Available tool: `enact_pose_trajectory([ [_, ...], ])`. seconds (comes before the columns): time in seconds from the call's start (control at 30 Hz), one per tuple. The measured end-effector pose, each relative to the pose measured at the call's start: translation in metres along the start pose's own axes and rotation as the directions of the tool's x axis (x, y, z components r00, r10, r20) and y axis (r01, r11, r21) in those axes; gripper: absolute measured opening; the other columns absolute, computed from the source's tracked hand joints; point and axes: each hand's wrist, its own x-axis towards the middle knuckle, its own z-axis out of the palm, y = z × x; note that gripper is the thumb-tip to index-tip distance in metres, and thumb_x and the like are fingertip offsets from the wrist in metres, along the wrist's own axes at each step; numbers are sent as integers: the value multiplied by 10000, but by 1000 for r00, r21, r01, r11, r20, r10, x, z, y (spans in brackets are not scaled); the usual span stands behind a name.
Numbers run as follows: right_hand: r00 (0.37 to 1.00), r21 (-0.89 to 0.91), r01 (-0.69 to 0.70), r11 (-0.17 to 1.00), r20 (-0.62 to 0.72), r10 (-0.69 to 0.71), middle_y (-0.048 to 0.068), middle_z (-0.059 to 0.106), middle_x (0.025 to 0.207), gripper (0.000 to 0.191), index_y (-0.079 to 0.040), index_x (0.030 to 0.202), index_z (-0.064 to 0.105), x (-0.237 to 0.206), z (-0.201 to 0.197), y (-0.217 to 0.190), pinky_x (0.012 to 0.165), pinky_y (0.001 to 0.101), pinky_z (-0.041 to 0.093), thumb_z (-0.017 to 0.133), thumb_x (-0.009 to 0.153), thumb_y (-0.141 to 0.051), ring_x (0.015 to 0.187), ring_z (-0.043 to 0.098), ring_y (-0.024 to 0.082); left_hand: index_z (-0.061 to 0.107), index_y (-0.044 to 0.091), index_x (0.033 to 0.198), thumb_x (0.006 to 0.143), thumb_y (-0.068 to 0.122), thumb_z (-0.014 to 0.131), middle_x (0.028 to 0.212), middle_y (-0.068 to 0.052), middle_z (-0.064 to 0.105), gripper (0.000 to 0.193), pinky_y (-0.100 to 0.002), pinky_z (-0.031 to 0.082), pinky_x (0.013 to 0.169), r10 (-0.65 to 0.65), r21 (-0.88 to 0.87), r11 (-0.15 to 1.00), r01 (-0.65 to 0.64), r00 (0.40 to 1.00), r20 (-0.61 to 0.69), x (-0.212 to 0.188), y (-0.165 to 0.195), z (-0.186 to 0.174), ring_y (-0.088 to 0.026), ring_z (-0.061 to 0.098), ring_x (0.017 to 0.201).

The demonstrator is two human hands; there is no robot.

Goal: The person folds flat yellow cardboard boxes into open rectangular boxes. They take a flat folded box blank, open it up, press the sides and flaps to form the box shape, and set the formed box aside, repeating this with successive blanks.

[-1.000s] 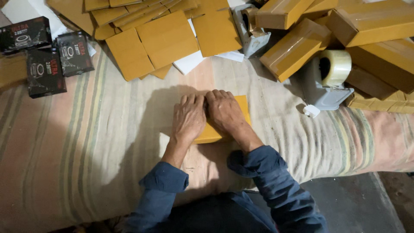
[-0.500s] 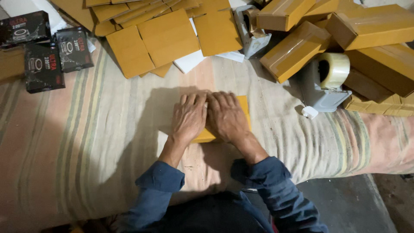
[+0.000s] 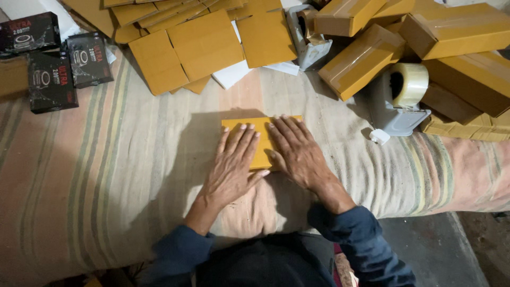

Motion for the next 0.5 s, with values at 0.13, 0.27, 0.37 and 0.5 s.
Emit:
enact_pose_trajectory([
  [0.13,999,-60,31,998,17,-30,237,349,1583,820,43,1491,392,-6,-12,-1,1234,495,122,478,960,-576,1506,254,362,347,-62,1506,752,436,788,1604,-223,312,1005,-554,77,1243,-66,11,998,66,996,53,2,-3,-9,-342,203,1524],
  [0.27,989,-334,136,933,100,-108,245,329,1590,833,69,1503,363,0,0,-21,1217,491,148,478,887,-480,1492,271,357,336,-83,1503,678,318,856,1611,-240,307,1054,-517,103,1239,-106,191,979,76,982,154,14,20,2,-354,203,1531],
  [0.37,989,-425,143,894,101,-110,241,338,1626,729,77,1529,349,-2,7,-27,1266,465,186,498,963,-357,1536,289,348,371,-63,1518,719,262,855,1598,-228,357,989,-500,126,1273,-75,358,932,62,997,23,18,24,10,-344,255,1531],
  [0.5,992,-218,119,969,-15,-125,238,349,1644,664,67,1550,347,-13,2,-9,1280,467,220,463,974,-242,1546,318,343,366,-88,1496,695,336,853,1595,-249,330,1029,-510,123,1249,-109,88,991,102,991,73,5,6,7,-374,243,1522],
])
